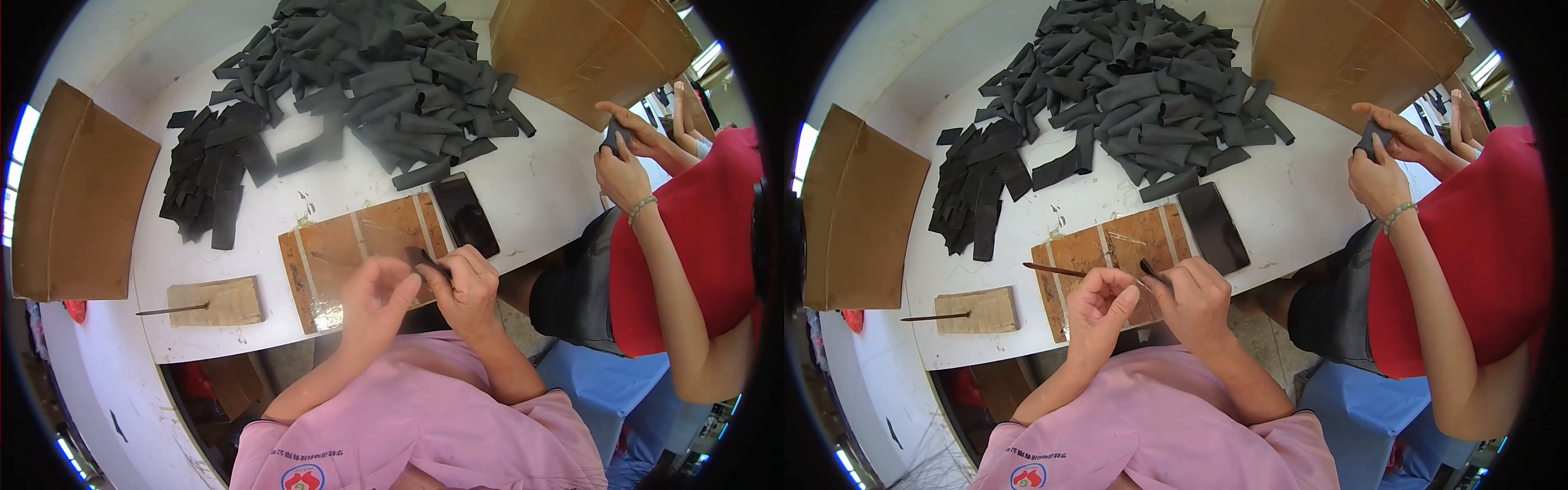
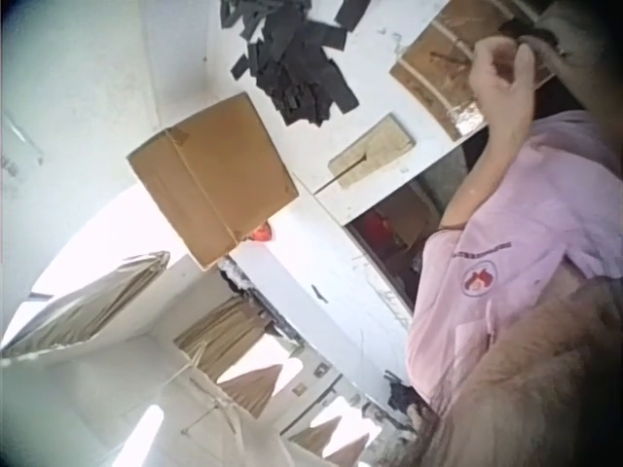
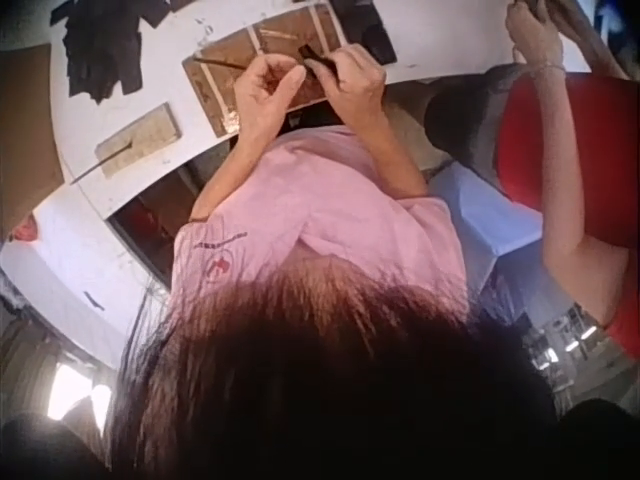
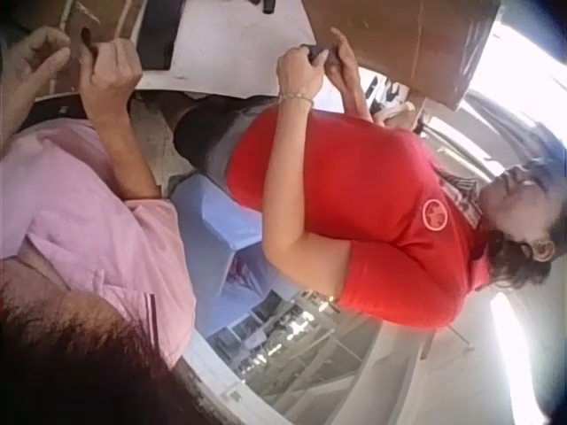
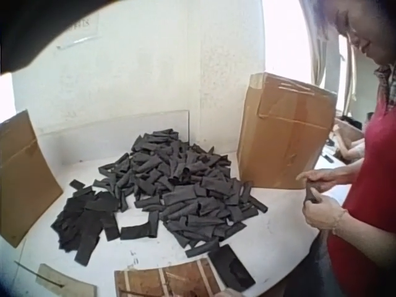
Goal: Sorting and inspecting small black rectangular manufacturing components on a work table.
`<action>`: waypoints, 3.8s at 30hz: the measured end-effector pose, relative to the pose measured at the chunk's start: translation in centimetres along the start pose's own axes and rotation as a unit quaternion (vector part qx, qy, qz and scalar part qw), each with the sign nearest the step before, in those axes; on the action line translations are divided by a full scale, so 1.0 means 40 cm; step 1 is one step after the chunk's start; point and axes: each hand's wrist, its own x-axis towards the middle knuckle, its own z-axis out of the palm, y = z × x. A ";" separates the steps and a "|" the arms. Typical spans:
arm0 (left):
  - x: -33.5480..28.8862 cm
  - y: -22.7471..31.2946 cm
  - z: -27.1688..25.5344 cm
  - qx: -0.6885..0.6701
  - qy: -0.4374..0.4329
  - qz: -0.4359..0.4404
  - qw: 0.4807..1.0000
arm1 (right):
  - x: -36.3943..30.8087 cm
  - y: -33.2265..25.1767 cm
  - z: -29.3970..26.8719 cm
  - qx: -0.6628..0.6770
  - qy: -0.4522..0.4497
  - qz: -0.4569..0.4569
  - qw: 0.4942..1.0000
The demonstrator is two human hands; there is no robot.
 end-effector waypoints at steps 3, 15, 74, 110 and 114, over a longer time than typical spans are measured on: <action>0.008 0.004 0.000 -0.072 -0.022 -0.055 0.996 | -0.003 0.010 0.005 -0.027 -0.006 -0.021 0.999; 0.033 -0.013 -0.014 -0.194 -0.002 -0.181 0.964 | 0.005 0.010 0.020 -0.073 -0.009 -0.073 0.995; -0.032 0.011 -0.100 -0.179 0.023 -0.020 0.983 | -0.008 -0.033 0.078 0.449 -0.189 0.166 0.857; -0.068 -0.004 -0.071 0.108 0.160 0.224 0.955 | 0.034 -0.128 0.060 0.350 -0.099 0.024 0.931; -0.066 -0.011 -0.075 0.105 0.174 0.275 0.940 | 0.029 -0.138 0.058 0.313 -0.088 0.018 0.946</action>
